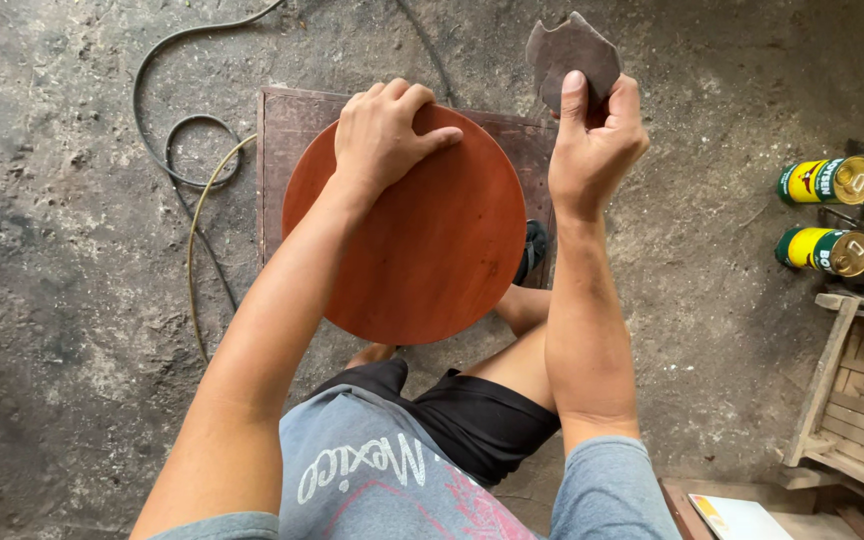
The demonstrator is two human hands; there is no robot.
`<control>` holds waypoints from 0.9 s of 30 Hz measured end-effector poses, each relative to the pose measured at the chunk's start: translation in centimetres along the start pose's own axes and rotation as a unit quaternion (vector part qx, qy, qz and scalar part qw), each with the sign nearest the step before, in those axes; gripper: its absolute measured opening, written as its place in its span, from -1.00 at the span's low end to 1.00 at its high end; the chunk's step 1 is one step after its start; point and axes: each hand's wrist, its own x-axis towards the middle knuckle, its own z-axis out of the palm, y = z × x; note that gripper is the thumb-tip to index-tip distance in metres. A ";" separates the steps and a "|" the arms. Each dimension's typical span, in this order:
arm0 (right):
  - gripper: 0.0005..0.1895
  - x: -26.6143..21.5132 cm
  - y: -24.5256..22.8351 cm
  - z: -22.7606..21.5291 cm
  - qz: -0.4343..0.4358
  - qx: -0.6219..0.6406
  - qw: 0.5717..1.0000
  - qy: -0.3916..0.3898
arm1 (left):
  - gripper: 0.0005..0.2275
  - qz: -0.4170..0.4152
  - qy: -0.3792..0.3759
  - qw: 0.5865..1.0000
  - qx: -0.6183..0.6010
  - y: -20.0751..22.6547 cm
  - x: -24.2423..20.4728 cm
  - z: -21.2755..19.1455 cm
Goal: The person sands the top and legs of a wooden stool using a piece of sandpaper, rubbing it by hand across the surfaces.
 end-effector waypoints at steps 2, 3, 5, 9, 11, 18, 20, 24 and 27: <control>-0.69 0.1 0.0 0.2 -0.004 0.007 1.000 -0.003 | -0.68 0.021 0.017 1.000 -0.004 -0.1 0.1 -0.2; -0.69 0.1 -0.1 0.3 -0.005 0.009 1.000 -0.005 | -0.72 0.009 0.016 1.000 -0.011 -0.1 0.1 -0.2; -0.70 0.1 0.1 0.3 -0.007 0.012 1.000 -0.008 | -0.76 -0.011 0.006 1.000 -0.013 0.0 0.0 0.1; -0.74 -0.1 0.3 0.7 -0.004 0.002 1.000 -0.012 | -0.78 -0.036 -0.004 0.999 -0.010 -0.5 -0.2 0.6; -0.75 -0.1 0.3 0.9 -0.005 0.013 1.000 -0.007 | -0.81 -0.023 0.011 1.000 -0.015 -0.7 -0.2 0.8; -0.74 0.0 -0.2 0.9 0.000 0.018 1.000 -0.016 | -0.94 0.035 0.040 0.998 -0.041 -0.7 -0.3 0.4; -0.73 0.0 -0.3 0.7 0.009 0.027 0.999 -0.019 | -0.97 0.034 0.035 0.998 -0.042 -0.6 -0.3 0.3; -0.73 0.0 -0.5 0.7 0.006 0.026 0.999 -0.021 | -0.83 0.047 0.043 0.996 -0.055 -0.5 -0.4 -0.1; -0.74 0.0 -0.6 0.7 -0.004 0.007 1.000 -0.016 | -0.82 0.050 0.050 0.994 -0.081 -0.5 -0.5 -0.7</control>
